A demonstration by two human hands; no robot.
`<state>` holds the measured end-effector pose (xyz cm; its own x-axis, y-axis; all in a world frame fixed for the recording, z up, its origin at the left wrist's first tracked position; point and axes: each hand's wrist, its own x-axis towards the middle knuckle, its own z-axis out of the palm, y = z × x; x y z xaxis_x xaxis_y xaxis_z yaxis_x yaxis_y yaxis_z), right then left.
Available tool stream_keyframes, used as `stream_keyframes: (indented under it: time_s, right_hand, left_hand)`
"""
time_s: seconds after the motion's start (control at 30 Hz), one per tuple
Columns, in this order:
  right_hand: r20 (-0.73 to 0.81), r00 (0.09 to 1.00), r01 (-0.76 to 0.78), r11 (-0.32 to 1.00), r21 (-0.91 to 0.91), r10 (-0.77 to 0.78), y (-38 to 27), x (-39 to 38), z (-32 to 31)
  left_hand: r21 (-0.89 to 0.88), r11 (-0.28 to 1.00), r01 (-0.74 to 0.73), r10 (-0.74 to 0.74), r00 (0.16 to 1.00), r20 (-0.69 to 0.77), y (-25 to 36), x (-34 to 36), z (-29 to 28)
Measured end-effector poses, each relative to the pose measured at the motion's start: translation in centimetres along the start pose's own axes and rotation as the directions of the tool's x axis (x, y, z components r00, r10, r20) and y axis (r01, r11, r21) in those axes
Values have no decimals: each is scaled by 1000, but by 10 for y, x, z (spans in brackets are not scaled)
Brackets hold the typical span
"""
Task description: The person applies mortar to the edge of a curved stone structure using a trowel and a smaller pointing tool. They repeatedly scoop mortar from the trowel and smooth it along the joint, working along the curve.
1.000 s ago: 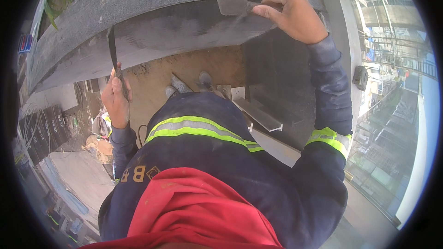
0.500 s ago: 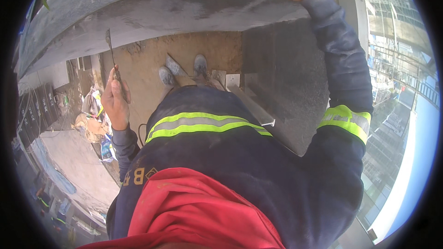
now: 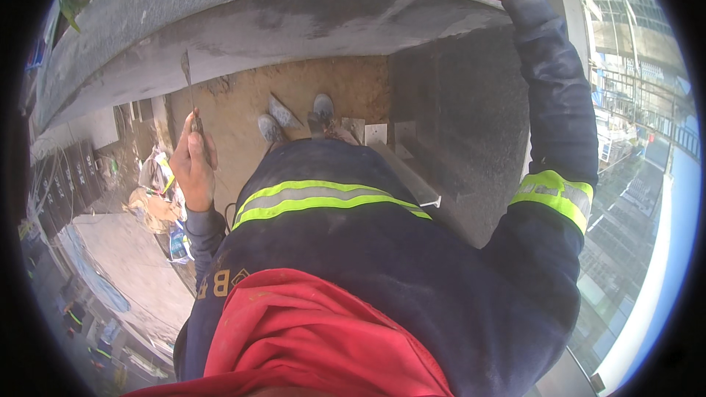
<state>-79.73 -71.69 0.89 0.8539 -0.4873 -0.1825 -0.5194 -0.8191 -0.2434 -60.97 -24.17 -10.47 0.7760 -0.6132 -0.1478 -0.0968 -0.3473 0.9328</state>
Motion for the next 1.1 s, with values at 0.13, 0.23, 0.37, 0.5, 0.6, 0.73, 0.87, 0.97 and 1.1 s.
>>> stream_keyframes:
  time_s: [0.13,0.23,0.37,0.5,0.6,0.73,0.87,0.97,1.1]
  right_hand:
    - [42,994,-104,994,-33,105,4,-4,-11]
    - [-16,996,-83,995,-53,83,22,-3,-17]
    - [-278,959,-32,998,58,47,48,-13,-21]
    - [-202,958,51,571,819,205,-59,-34,18]
    - [-21,991,34,-101,994,133,-138,-49,84]
    - [-40,985,86,-276,957,168,-213,-66,119]
    - [-92,981,94,-3,996,169,-240,-84,117]
    - [-38,994,38,2,999,101,-232,-101,121]
    - [-178,970,220,277,935,-169,-214,-115,102]
  left_hand:
    - [2,1000,-7,6,1000,12,-1,-1,1]
    - [1,1000,-15,15,1000,10,-4,-3,2]
    - [-35,999,-33,34,999,20,2,-4,6]
    - [-341,939,-32,85,986,142,12,3,17]
    - [-494,870,14,159,938,307,38,15,37]
    - [-638,741,210,193,843,502,56,26,53]
    - [-579,790,204,149,851,503,61,29,41]
    - [-533,838,121,188,852,488,52,36,33]
    - [-487,872,39,162,918,362,38,46,26]
